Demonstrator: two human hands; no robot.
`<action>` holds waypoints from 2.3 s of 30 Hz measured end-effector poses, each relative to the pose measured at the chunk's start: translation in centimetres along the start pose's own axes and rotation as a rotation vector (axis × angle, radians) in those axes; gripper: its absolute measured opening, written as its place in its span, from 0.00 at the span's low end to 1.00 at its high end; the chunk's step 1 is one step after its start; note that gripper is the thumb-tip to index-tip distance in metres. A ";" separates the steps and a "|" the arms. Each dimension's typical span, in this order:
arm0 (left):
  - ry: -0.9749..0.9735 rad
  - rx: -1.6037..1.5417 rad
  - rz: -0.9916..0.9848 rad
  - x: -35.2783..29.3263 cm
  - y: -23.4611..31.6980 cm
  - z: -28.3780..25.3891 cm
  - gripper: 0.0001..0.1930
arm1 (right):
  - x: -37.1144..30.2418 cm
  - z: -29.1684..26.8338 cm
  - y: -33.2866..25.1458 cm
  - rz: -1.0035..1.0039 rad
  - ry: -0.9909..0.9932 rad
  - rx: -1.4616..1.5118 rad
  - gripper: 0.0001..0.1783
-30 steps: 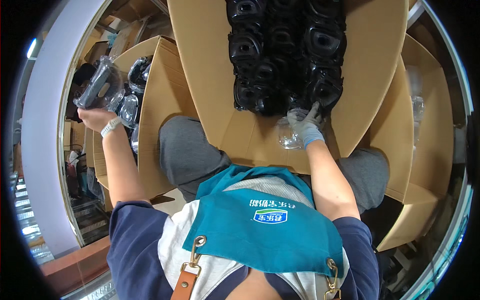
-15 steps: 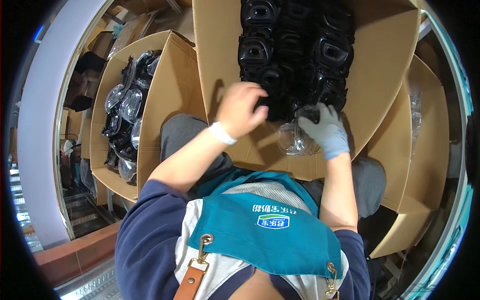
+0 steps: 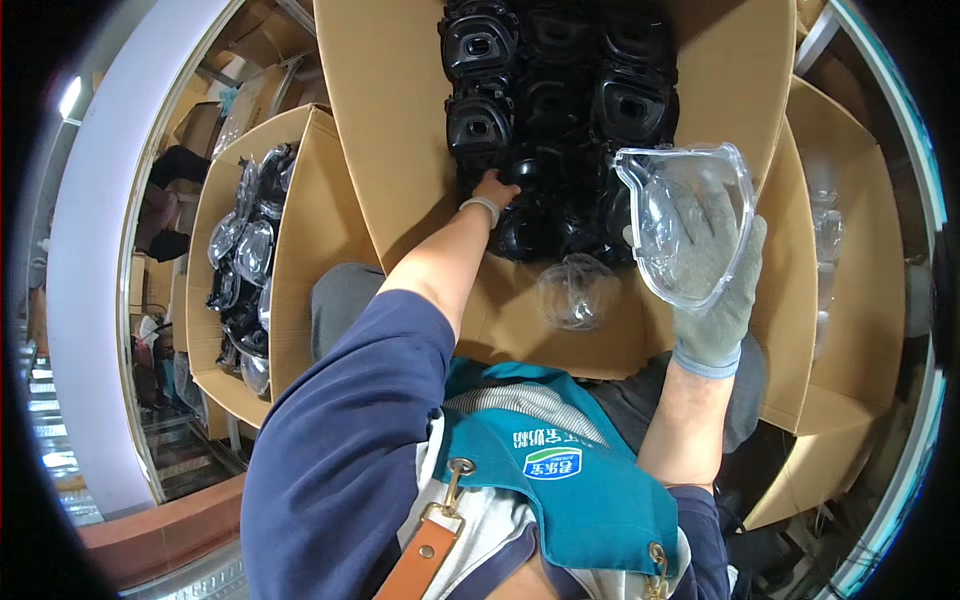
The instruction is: The person assembles automotive lights by taking black housings and clear lenses from boxes, attaching each clear lens onto a black housing by hand, and placing the assembled units into a cardboard box.
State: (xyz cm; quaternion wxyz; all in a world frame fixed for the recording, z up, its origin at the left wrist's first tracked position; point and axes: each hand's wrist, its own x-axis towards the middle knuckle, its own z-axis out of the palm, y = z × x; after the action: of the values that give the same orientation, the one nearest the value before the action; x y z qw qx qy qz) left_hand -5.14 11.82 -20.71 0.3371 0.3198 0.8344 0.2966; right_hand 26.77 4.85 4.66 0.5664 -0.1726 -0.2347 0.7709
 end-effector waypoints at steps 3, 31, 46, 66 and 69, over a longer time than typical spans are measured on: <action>0.050 0.226 0.403 -4.5 3.5 -0.1 0.16 | 0.8 -0.3 0.2 -0.047 -0.045 -0.241 0.34; -0.501 -0.891 0.682 -24.2 9.8 -6.0 0.40 | -2.1 0.4 10.6 -0.259 -0.141 -0.622 0.38; -0.661 -1.236 0.227 -23.9 9.4 -6.0 0.34 | -2.3 1.0 10.6 -0.100 0.024 -0.772 0.35; -0.378 -0.716 0.482 -24.0 9.4 -6.6 0.54 | -2.9 0.7 11.2 -0.185 -0.167 -0.726 0.32; -0.373 -0.794 0.330 -24.0 9.8 -6.4 0.57 | -2.6 0.7 11.0 -0.127 -0.107 -0.789 0.33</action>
State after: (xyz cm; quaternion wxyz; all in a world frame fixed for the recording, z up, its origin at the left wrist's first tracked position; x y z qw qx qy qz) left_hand 6.99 -1.54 -1.00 0.5257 0.3424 0.5195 0.5801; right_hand 18.46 -0.47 -0.87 0.4901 -0.3214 -0.5522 0.5929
